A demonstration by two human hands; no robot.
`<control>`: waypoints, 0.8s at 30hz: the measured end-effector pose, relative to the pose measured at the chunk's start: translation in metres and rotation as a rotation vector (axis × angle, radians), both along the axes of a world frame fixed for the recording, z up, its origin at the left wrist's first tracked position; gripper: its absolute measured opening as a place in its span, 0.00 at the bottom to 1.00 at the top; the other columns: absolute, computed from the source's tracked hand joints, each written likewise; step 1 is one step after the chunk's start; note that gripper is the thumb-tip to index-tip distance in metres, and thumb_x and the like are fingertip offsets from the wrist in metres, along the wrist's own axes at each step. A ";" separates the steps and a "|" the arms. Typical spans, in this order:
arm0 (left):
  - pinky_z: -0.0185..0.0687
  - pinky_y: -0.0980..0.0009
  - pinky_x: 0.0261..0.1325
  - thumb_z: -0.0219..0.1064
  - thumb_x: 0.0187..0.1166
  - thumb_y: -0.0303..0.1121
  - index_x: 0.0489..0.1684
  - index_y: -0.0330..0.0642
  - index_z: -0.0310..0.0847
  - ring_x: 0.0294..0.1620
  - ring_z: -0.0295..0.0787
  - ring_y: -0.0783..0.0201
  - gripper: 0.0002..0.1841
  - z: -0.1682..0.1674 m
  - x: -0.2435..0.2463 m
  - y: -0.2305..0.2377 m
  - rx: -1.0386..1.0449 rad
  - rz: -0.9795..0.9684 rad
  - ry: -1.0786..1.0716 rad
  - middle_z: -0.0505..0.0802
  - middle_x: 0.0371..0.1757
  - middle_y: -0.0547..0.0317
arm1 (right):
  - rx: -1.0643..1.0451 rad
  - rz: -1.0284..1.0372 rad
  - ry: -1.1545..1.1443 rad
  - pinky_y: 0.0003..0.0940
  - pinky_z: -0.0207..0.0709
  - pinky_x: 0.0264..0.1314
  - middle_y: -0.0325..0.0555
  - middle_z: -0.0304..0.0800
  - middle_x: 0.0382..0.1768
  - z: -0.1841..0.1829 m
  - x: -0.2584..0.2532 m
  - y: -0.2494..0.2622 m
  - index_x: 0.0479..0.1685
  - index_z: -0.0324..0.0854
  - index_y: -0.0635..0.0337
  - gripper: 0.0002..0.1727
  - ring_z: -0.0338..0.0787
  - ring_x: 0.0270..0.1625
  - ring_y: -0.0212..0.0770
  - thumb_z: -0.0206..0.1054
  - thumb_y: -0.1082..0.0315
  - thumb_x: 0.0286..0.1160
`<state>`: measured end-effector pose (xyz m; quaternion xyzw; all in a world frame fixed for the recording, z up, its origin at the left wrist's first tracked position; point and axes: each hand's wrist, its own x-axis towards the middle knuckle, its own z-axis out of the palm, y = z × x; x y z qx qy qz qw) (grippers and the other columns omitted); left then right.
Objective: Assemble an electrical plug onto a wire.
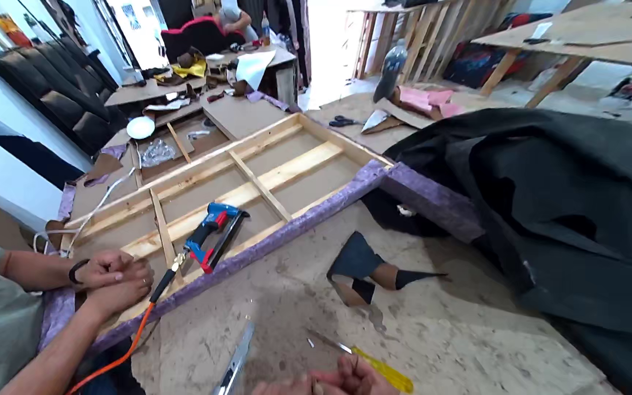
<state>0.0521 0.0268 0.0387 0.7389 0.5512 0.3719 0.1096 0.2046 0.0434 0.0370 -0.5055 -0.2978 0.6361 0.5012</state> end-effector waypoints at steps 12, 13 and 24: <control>0.90 0.72 0.40 0.73 0.75 0.31 0.38 0.39 0.95 0.33 0.94 0.66 0.06 -0.013 0.010 0.005 -0.018 0.119 0.030 0.97 0.32 0.57 | -0.066 -0.169 0.015 0.35 0.92 0.45 0.42 0.96 0.31 -0.006 -0.015 0.002 0.42 0.67 0.60 0.19 0.98 0.36 0.38 0.69 0.89 0.64; 0.90 0.73 0.38 0.73 0.75 0.31 0.38 0.40 0.95 0.33 0.94 0.66 0.06 -0.015 0.012 0.003 -0.003 0.132 0.049 0.96 0.31 0.57 | -0.078 -0.174 0.000 0.35 0.93 0.45 0.43 0.96 0.31 -0.005 -0.015 0.001 0.42 0.68 0.60 0.18 0.98 0.36 0.38 0.69 0.89 0.63; 0.89 0.74 0.33 0.70 0.76 0.30 0.40 0.38 0.93 0.32 0.94 0.65 0.07 -0.026 0.018 0.006 0.095 0.117 0.184 0.95 0.32 0.57 | -0.158 -0.116 -0.095 0.39 0.94 0.46 0.45 0.96 0.29 0.002 -0.007 0.009 0.43 0.72 0.64 0.16 0.98 0.34 0.42 0.69 0.89 0.63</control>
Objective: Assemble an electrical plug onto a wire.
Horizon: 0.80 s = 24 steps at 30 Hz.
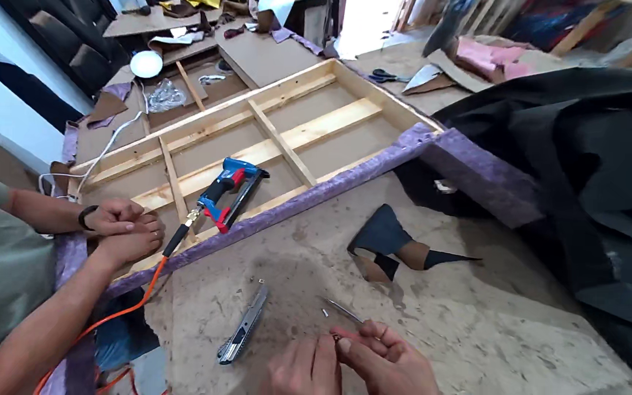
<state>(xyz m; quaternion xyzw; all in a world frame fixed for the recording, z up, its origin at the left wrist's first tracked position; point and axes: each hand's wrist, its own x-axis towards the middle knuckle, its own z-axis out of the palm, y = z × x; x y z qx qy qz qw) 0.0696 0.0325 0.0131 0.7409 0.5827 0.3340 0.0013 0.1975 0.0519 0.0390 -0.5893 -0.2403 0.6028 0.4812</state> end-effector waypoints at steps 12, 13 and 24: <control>0.85 0.75 0.29 0.67 0.78 0.32 0.37 0.38 0.92 0.28 0.89 0.66 0.08 -0.018 -0.010 0.013 0.162 -0.003 -0.005 0.92 0.28 0.58 | -0.049 0.111 -0.057 0.40 0.93 0.49 0.50 0.96 0.32 0.005 0.001 0.015 0.50 0.77 0.69 0.14 0.97 0.36 0.43 0.73 0.83 0.68; 0.85 0.76 0.28 0.67 0.78 0.33 0.36 0.39 0.91 0.27 0.88 0.67 0.09 -0.019 -0.011 0.015 0.162 -0.001 -0.026 0.91 0.27 0.58 | 0.003 0.180 -0.110 0.40 0.92 0.52 0.49 0.97 0.36 0.005 0.004 0.013 0.51 0.79 0.68 0.12 0.97 0.39 0.42 0.72 0.81 0.70; 0.86 0.69 0.32 0.67 0.78 0.26 0.38 0.30 0.91 0.27 0.88 0.62 0.08 0.015 -0.047 0.016 -0.287 -0.373 -0.514 0.92 0.30 0.48 | 1.017 0.829 -0.488 0.38 0.88 0.59 0.54 0.97 0.44 -0.008 0.043 0.052 0.45 0.95 0.62 0.07 0.95 0.50 0.43 0.74 0.71 0.75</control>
